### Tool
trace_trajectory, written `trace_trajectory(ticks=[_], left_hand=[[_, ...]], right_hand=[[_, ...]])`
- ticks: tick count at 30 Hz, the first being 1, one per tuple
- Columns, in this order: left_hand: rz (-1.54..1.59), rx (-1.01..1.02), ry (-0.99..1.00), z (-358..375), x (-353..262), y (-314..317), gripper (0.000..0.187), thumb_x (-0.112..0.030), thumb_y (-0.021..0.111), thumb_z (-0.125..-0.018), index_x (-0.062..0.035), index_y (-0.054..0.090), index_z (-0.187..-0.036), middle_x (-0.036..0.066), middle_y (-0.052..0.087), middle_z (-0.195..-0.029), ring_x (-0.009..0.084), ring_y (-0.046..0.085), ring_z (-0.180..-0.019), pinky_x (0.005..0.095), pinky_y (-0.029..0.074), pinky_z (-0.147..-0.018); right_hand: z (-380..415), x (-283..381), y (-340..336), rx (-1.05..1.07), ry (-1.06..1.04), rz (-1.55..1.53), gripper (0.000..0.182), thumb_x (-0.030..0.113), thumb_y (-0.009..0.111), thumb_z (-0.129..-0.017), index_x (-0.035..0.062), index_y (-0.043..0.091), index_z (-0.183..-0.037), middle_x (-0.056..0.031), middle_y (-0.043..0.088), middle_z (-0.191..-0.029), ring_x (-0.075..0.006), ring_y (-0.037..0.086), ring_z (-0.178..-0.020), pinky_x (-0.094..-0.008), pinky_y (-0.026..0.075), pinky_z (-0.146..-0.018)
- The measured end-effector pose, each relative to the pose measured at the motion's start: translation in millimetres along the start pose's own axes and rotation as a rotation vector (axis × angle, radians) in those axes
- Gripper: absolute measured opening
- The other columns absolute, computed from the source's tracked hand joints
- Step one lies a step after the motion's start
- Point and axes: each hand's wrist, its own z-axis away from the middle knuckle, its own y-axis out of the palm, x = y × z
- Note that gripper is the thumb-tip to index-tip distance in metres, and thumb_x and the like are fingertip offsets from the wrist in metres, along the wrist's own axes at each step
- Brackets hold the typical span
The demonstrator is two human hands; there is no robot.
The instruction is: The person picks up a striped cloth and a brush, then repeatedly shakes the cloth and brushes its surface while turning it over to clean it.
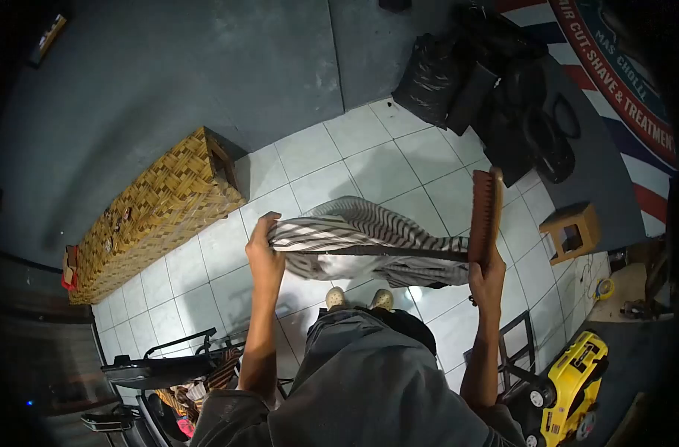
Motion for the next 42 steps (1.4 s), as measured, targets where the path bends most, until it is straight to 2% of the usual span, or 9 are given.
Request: trace_trajectory(ticks=[5,9,17,22,24,29,30,36,42], left_hand=[[-0.124,0.87,0.213,55.2,55.6,-9.4,0.056,-0.013,0.065,-0.066,-0.0024,0.046,-0.117,0.017,0.062,-0.094,0.0268,0.062,-0.083,0.0323,0.048,-0.07],[-0.222,1.636,-0.269,99.1,95.7,-24.9,0.031,-0.017,0.051,-0.078,-0.0022,0.057,-0.104,0.019,0.059,-0.097,0.0242,0.056,-0.08,0.0364,0.045,-0.072],[0.217,1.097,-0.613,134.7,152.2,58.4,0.052,-0.033,0.054,-0.082,0.0035,0.046,-0.118,0.018,0.055,-0.108,0.0231,0.053,-0.097,0.0321,0.043,-0.081],[0.085,1.099,0.37,-36.7,82.0,66.5,0.057,-0.014,0.07,-0.06,-0.0064,0.05,-0.113,0.011,0.063,-0.092,0.0214,0.059,-0.082,0.0327,0.046,-0.081],[-0.541,0.724,0.302,-90.1,8.4,37.1,0.053,-0.005,0.063,-0.061,-0.0072,0.054,-0.114,0.019,0.061,-0.08,0.0333,0.06,-0.067,0.038,0.049,-0.068],[-0.079,-0.016,0.468,-69.7,-96.1,1.4,0.058,-0.005,0.065,-0.07,-0.0084,0.046,-0.125,0.013,0.059,-0.108,0.0191,0.065,-0.078,0.0307,0.052,-0.07],[-0.09,-0.118,0.459,-51.5,-93.6,0.8,0.058,-0.004,0.065,-0.071,-0.0092,0.046,-0.126,0.011,0.058,-0.113,0.0158,0.064,-0.081,0.0285,0.052,-0.072],[-0.416,1.209,-0.087,154.6,170.1,30.6,0.018,-0.012,0.055,-0.073,0.0022,0.058,-0.084,0.022,0.06,-0.078,0.0359,0.06,-0.077,0.0451,0.046,-0.066],[-0.264,1.161,-0.184,168.9,131.5,20.1,0.022,-0.013,0.054,-0.078,0.0005,0.058,-0.095,0.024,0.059,-0.09,0.038,0.057,-0.086,0.0432,0.044,-0.075]], right_hand=[[39.7,-47.6,-2.7,0.59,0.042,0.38,0.031,0.017,0.064,-0.065,0.0049,0.061,-0.094,-0.0161,0.063,-0.077,-0.0283,0.063,-0.07,-0.0375,0.049,-0.062],[130.8,-146.6,22.1,0.946,0.239,0.763,0.031,0.029,0.068,-0.066,0.0135,0.059,-0.091,-0.0147,0.063,-0.079,-0.0341,0.061,-0.072,-0.0441,0.049,-0.063],[137.4,-210.3,107.1,0.286,0.356,0.39,0.043,0.017,0.074,-0.06,0.0017,0.048,-0.09,-0.021,0.058,-0.075,-0.041,0.057,-0.07,-0.0475,0.045,-0.058],[-33.5,-112.8,33.1,-0.196,-0.106,0.467,0.029,-0.003,0.056,-0.068,0.0014,0.05,-0.096,-0.0172,0.051,-0.089,-0.0357,0.051,-0.082,-0.0408,0.042,-0.067],[-77.8,-54.2,-3.1,-0.442,-0.161,0.411,0.039,-0.006,0.058,-0.062,-0.0004,0.05,-0.099,-0.017,0.051,-0.092,-0.0351,0.05,-0.087,-0.0395,0.043,-0.073],[-72.1,15.5,-33.1,-0.529,-0.408,-0.615,0.039,-0.006,0.052,-0.074,-0.0018,0.046,-0.112,-0.0134,0.048,-0.117,-0.0218,0.046,-0.111,-0.0313,0.034,-0.096],[-53.8,6.8,-20.8,-0.583,-0.366,-0.1,0.033,0.002,0.044,-0.082,-0.0036,0.045,-0.115,-0.0134,0.046,-0.123,-0.0212,0.045,-0.112,-0.0306,0.033,-0.098],[127.7,-176.8,86.0,0.202,0.243,0.387,0.023,-0.003,0.045,-0.077,-0.0032,0.047,-0.099,-0.0248,0.052,-0.097,-0.0434,0.054,-0.083,-0.0471,0.045,-0.068],[220.0,-194.0,96.7,0.051,0.686,0.468,0.019,0.018,0.052,-0.078,0.0003,0.05,-0.086,-0.0209,0.053,-0.092,-0.0399,0.055,-0.08,-0.0477,0.045,-0.069]])
